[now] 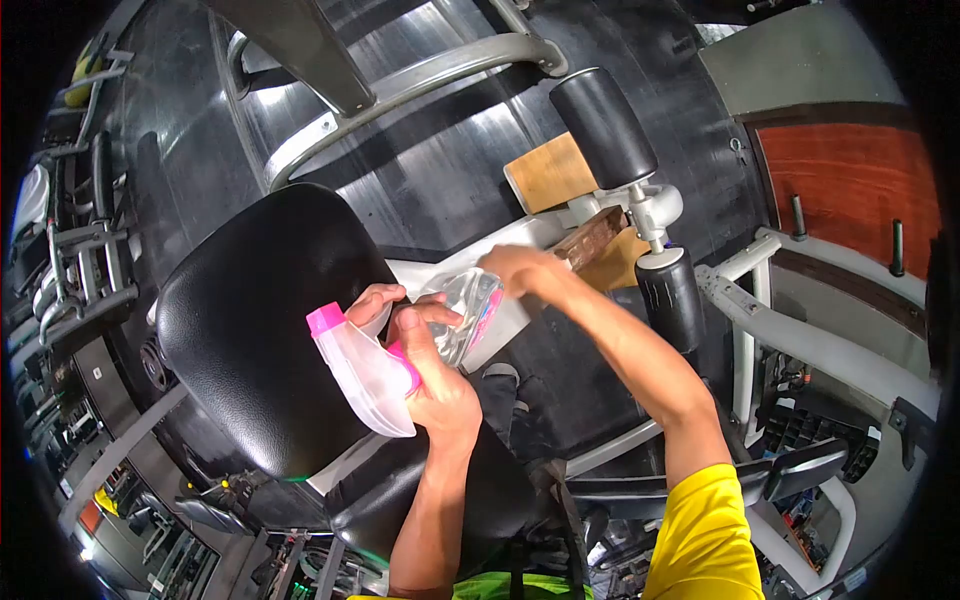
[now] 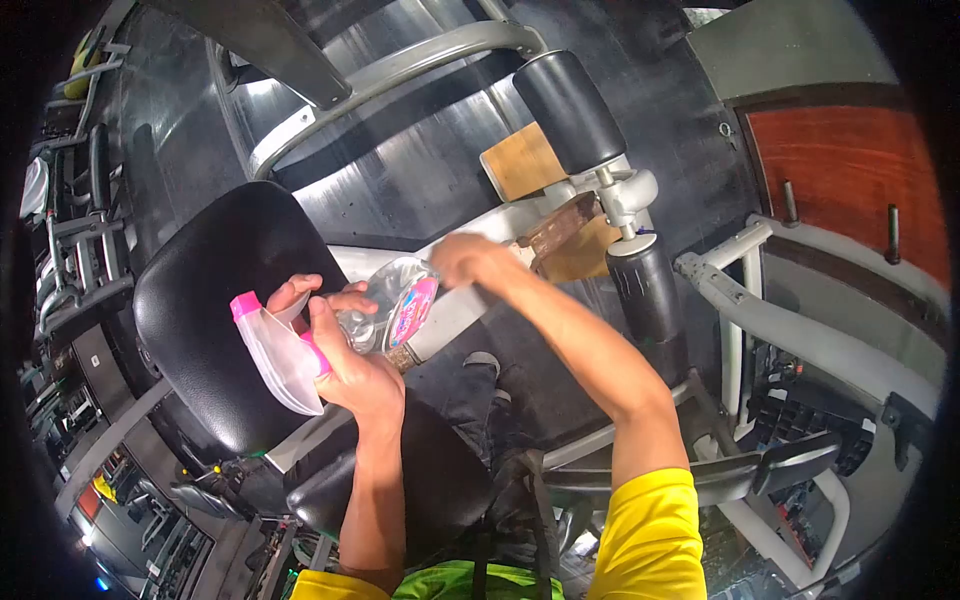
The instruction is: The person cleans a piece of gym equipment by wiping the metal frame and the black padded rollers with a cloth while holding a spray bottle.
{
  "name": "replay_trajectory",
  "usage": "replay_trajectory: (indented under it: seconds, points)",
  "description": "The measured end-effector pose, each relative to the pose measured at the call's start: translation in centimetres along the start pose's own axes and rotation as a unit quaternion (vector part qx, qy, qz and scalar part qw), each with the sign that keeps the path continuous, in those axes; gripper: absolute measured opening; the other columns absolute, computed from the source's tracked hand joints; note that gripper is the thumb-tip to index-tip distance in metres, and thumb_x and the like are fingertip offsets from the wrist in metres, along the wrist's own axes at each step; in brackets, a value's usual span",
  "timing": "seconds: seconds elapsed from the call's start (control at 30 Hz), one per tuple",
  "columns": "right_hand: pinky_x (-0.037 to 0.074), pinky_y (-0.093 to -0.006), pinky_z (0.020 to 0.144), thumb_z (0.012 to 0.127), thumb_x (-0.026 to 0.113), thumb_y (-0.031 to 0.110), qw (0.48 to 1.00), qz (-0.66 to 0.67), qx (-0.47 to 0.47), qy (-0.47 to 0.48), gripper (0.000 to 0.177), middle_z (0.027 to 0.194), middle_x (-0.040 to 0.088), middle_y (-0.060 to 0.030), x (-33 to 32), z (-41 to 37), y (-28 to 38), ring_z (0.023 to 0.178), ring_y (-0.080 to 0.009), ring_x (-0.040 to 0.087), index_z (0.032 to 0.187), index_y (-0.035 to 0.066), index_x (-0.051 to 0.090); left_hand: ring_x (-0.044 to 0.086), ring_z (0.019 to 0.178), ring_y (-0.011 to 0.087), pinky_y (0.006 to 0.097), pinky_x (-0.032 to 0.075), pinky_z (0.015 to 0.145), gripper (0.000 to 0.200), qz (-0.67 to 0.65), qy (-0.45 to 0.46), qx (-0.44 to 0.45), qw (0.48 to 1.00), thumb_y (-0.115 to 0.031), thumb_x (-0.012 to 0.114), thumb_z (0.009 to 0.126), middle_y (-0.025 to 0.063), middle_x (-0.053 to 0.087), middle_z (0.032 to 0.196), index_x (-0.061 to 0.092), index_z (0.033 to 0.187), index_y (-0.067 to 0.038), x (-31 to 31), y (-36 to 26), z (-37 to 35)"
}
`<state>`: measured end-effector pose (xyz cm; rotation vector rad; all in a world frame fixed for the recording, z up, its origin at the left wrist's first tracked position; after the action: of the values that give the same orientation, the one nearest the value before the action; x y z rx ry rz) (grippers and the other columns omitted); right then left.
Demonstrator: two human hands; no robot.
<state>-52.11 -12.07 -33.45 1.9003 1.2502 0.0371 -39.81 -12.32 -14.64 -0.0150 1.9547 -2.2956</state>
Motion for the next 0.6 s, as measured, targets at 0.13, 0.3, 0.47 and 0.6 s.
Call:
replay_trajectory:
  seconds: [0.13,0.3,0.47,0.6]
  points:
    - [0.055,-0.043,0.082,0.08,0.069,0.02,0.979,0.082,-0.089,-0.166,0.024,0.101,0.073,-0.0146,1.5,-1.8,4.3,0.094,-0.0358,0.069,0.102,0.012,0.074,0.06,0.061,0.0171,0.041,0.057,0.074,0.022,0.002,-0.002,0.0,1.0,-0.006,0.046,0.098,0.0157,0.052,0.11,0.043,0.118,0.004,-0.2,0.0,0.1]
    - [0.056,-0.0413,0.083,0.079,0.069,0.015,0.989,-0.078,0.073,-0.102,0.026,0.105,0.073,-0.009,-0.7,-1.4,-3.8,0.097,-0.0308,0.07,0.103,0.021,0.075,0.059,0.062,0.0167,0.0403,0.057,0.075,0.021,0.016,-0.021,0.004,1.0,-0.005,0.045,0.099,0.015,0.052,0.109,0.044,0.117,0.005,-0.2,-0.1,0.1]
    - [0.057,-0.0415,0.083,0.081,0.061,0.012,0.975,-0.096,0.185,-0.073,0.036,0.104,0.074,-0.0086,0.3,-1.5,-8.6,0.098,-0.0311,0.07,0.109,0.03,0.075,0.059,0.062,0.0166,0.0405,0.057,0.076,0.02,0.011,-0.008,-0.007,1.0,-0.004,0.045,0.099,0.0151,0.052,0.109,0.044,0.116,0.005,0.1,-0.1,-0.6]
    - [0.056,-0.0416,0.083,0.081,0.062,0.009,0.992,0.014,0.118,-0.041,0.037,0.106,0.073,-0.0129,-1.7,-3.1,-4.8,0.099,-0.0341,0.069,0.113,0.024,0.073,0.06,0.073,0.02,0.0426,0.052,0.084,0.022,0.001,0.048,-0.021,0.999,-0.006,0.044,0.102,0.016,0.051,0.116,0.042,0.121,0.004,0.2,0.7,-1.2]
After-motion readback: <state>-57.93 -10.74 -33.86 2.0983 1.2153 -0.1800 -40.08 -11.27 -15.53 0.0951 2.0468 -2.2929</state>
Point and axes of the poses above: each hand's wrist, its own z-axis towards the middle knuckle, its own x-axis out of the palm, y = z × x, the point moved 3 cm from there along z, towards the middle knuckle
